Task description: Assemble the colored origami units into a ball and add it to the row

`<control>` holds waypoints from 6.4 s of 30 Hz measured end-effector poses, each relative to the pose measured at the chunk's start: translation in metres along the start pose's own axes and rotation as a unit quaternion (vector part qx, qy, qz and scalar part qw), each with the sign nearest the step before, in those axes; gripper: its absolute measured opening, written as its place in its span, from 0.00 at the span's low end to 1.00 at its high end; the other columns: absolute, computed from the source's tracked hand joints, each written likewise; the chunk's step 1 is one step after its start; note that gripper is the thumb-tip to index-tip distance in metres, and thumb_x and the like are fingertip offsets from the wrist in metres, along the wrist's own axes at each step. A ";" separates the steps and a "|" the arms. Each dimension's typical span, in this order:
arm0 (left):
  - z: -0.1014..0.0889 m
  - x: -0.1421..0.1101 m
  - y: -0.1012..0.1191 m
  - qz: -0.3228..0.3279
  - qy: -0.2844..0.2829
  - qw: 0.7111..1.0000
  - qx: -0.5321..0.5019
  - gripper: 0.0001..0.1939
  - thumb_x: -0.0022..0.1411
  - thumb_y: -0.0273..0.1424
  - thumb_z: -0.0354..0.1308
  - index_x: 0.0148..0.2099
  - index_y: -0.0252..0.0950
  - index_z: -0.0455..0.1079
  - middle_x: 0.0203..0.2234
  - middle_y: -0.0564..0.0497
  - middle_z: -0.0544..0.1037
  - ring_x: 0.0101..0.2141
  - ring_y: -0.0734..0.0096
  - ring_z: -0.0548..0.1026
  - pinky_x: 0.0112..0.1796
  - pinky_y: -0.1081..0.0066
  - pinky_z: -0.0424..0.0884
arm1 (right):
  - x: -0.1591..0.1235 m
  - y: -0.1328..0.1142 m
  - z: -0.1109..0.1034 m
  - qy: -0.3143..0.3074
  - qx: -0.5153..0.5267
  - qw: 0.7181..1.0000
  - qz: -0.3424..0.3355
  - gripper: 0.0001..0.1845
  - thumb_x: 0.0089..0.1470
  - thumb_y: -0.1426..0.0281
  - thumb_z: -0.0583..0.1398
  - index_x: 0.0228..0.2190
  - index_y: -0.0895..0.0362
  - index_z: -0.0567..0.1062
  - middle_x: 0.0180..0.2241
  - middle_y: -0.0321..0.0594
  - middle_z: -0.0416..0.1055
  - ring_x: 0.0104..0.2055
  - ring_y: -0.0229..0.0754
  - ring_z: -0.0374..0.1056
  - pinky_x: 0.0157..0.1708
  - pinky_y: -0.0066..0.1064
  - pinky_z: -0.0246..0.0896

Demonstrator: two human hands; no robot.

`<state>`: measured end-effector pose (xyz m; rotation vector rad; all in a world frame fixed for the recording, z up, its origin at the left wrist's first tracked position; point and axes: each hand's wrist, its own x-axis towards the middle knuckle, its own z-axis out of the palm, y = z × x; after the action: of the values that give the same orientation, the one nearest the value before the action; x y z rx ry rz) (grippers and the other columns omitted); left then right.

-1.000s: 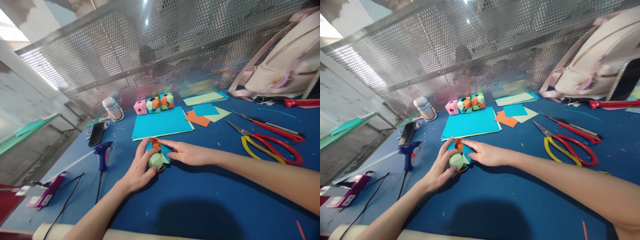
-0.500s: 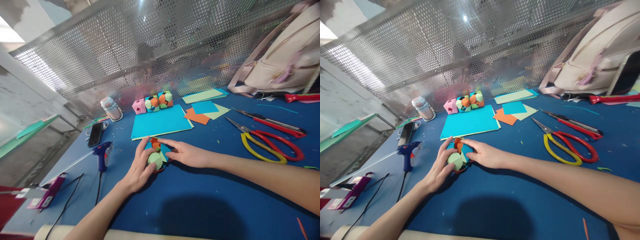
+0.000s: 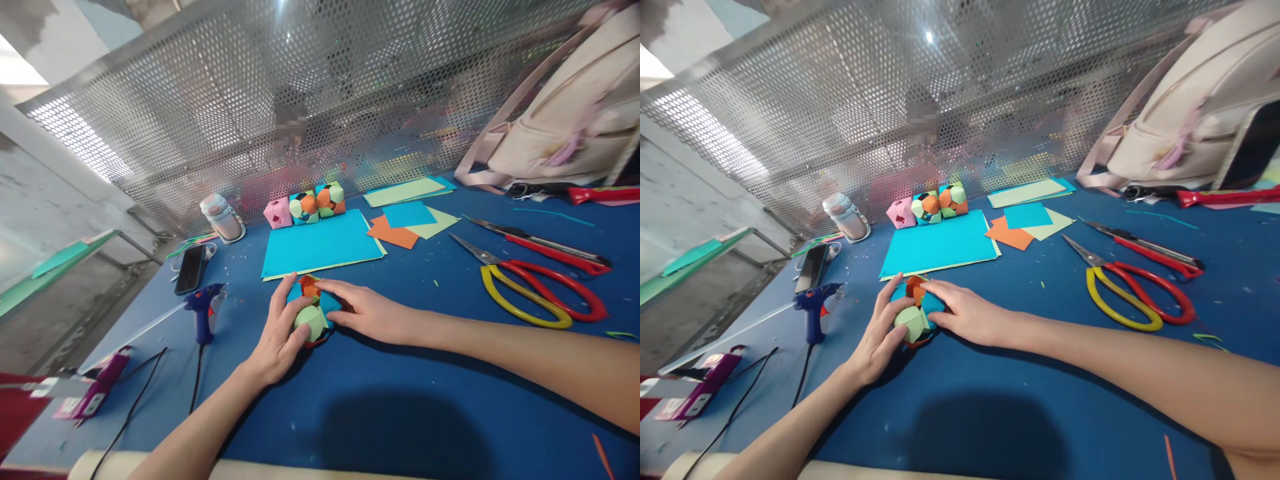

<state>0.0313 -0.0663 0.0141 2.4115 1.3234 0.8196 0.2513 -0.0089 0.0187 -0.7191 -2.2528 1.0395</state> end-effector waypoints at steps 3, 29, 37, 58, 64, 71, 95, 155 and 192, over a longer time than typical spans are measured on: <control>0.001 0.000 0.000 0.004 0.003 1.000 0.011 0.18 0.69 0.39 0.45 0.58 0.41 0.60 0.67 0.41 0.43 0.66 0.47 0.45 0.61 0.46 0.52 | 0.000 0.001 0.001 0.004 0.001 1.000 0.002 0.30 0.57 0.70 0.58 0.61 0.55 0.61 0.63 0.46 0.59 0.64 0.48 0.55 0.62 0.46 0.51; 0.003 0.001 -0.010 0.031 0.037 0.999 -0.005 0.28 0.64 0.44 0.51 0.63 0.43 0.52 0.65 0.38 0.44 0.66 0.44 0.46 0.59 0.42 0.54 | 0.001 0.002 0.002 0.015 0.006 0.998 0.054 0.30 0.50 0.66 0.65 0.53 0.59 0.65 0.53 0.52 0.63 0.50 0.51 0.66 0.50 0.45 0.65; 0.003 0.001 -0.010 0.082 0.007 0.996 0.019 0.38 0.59 0.50 0.57 0.66 0.46 0.47 0.67 0.38 0.32 0.65 0.39 0.48 0.58 0.41 0.57 | -0.007 0.007 0.011 -0.024 0.002 0.999 0.049 0.40 0.59 0.57 0.56 0.64 0.62 0.48 0.67 0.57 0.46 0.68 0.55 0.46 0.64 0.53 0.45; -0.003 0.001 -0.024 0.146 -0.020 0.987 0.067 0.53 0.47 0.45 0.69 0.68 0.55 0.41 0.68 0.47 0.20 0.66 0.33 0.39 0.58 0.45 0.60 | -0.014 0.012 0.023 -0.039 -0.090 0.995 0.003 0.37 0.64 0.54 0.46 0.67 0.58 0.41 0.69 0.51 0.38 0.70 0.51 0.35 0.65 0.51 0.41; -0.001 -0.001 -0.028 0.124 -0.037 0.991 0.042 0.49 0.52 0.44 0.66 0.68 0.54 0.41 0.67 0.41 0.38 0.65 0.40 0.51 0.56 0.49 0.65 | -0.015 0.012 0.023 -0.050 -0.089 0.995 0.015 0.37 0.65 0.55 0.46 0.67 0.59 0.41 0.69 0.53 0.38 0.70 0.50 0.35 0.65 0.51 0.40; -0.008 0.020 -0.014 0.042 -0.041 0.998 -0.032 0.42 0.52 0.38 0.67 0.65 0.44 0.52 0.62 0.37 0.53 0.63 0.45 0.56 0.58 0.52 0.61 | -0.004 0.005 0.010 -0.021 0.017 0.997 0.071 0.37 0.63 0.54 0.48 0.66 0.58 0.47 0.69 0.48 0.39 0.70 0.49 0.35 0.67 0.49 0.34; -0.011 0.139 -0.012 -0.452 -0.249 0.767 -0.381 0.32 0.59 0.58 0.46 0.41 0.34 0.72 0.30 0.44 0.79 0.27 0.60 0.78 0.29 0.62 0.77 | 0.053 0.015 -0.053 -0.007 0.294 0.874 0.386 0.15 0.65 0.60 0.50 0.40 0.59 0.65 0.27 0.42 0.74 0.23 0.40 0.74 0.24 0.32 0.75; -0.001 0.106 -0.015 -0.271 -0.038 0.960 -0.054 0.17 0.64 0.43 0.44 0.32 0.38 0.66 0.31 0.47 0.76 0.37 0.59 0.74 0.40 0.65 0.65 | 0.019 0.020 -0.033 0.030 -0.113 0.976 0.185 0.53 0.43 0.64 0.67 0.65 0.60 0.50 0.67 0.56 0.43 0.69 0.55 0.40 0.65 0.49 0.42; -0.003 0.105 -0.015 -0.314 -0.028 0.893 -0.321 0.12 0.59 0.39 0.50 0.29 0.37 0.63 0.21 0.57 0.68 0.18 0.75 0.71 0.23 0.74 0.69 | 0.037 0.042 -0.016 0.091 -0.219 0.971 -0.001 0.46 0.45 0.67 0.67 0.61 0.52 0.54 0.59 0.49 0.61 0.61 0.57 0.57 0.55 0.53 0.61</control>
<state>0.0632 0.0301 0.0460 1.3725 1.3958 0.8102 0.2453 0.0470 0.0035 -0.9492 -2.3369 0.4482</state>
